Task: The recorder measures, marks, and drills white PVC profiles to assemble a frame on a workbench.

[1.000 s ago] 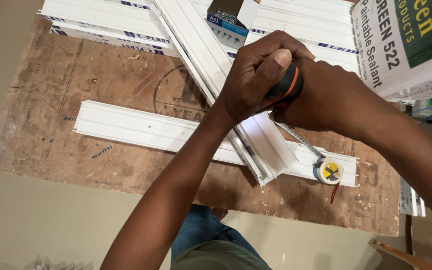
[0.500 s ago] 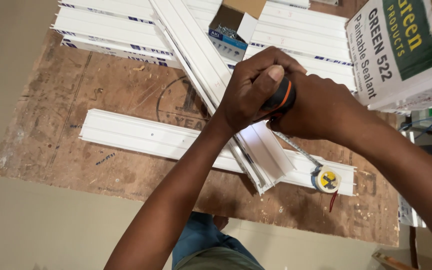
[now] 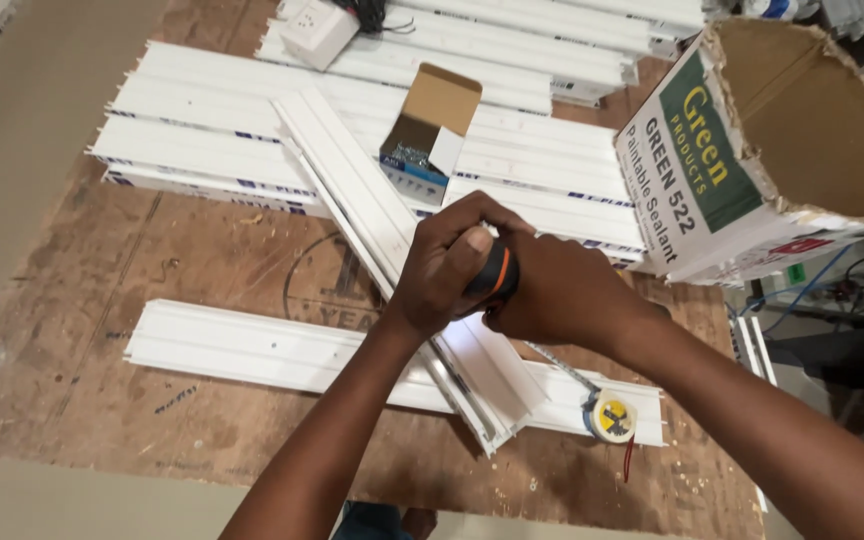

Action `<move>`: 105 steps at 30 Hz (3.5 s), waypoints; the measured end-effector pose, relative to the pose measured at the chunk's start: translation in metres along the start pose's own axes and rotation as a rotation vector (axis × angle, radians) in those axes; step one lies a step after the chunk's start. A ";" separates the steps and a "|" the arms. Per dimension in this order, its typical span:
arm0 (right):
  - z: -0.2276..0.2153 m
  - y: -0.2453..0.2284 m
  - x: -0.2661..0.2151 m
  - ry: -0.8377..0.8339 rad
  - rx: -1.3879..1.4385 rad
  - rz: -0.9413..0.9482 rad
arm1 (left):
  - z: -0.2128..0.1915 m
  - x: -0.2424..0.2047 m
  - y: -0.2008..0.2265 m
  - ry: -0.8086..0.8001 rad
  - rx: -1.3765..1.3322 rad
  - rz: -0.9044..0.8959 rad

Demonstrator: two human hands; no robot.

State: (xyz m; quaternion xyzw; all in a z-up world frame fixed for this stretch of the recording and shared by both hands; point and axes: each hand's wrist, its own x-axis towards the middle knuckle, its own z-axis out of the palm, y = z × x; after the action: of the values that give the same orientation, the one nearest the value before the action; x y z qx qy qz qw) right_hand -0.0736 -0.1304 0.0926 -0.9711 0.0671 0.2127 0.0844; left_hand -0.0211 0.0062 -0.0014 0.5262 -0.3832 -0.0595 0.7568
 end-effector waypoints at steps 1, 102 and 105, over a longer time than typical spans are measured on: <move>0.000 0.000 0.000 0.009 -0.001 0.001 | 0.001 0.001 0.001 -0.004 0.002 0.008; -0.002 -0.003 -0.007 -0.070 -0.005 0.028 | -0.025 -0.273 -0.057 0.418 1.213 -0.616; 0.003 0.001 -0.006 -0.078 -0.021 0.057 | -0.026 -0.274 -0.043 0.404 1.171 -0.663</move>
State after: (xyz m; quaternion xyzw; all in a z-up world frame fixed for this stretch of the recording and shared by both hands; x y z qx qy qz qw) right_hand -0.0807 -0.1305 0.0920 -0.9607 0.0892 0.2534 0.0707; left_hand -0.1821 0.1420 -0.1837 0.9371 -0.0235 0.0281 0.3471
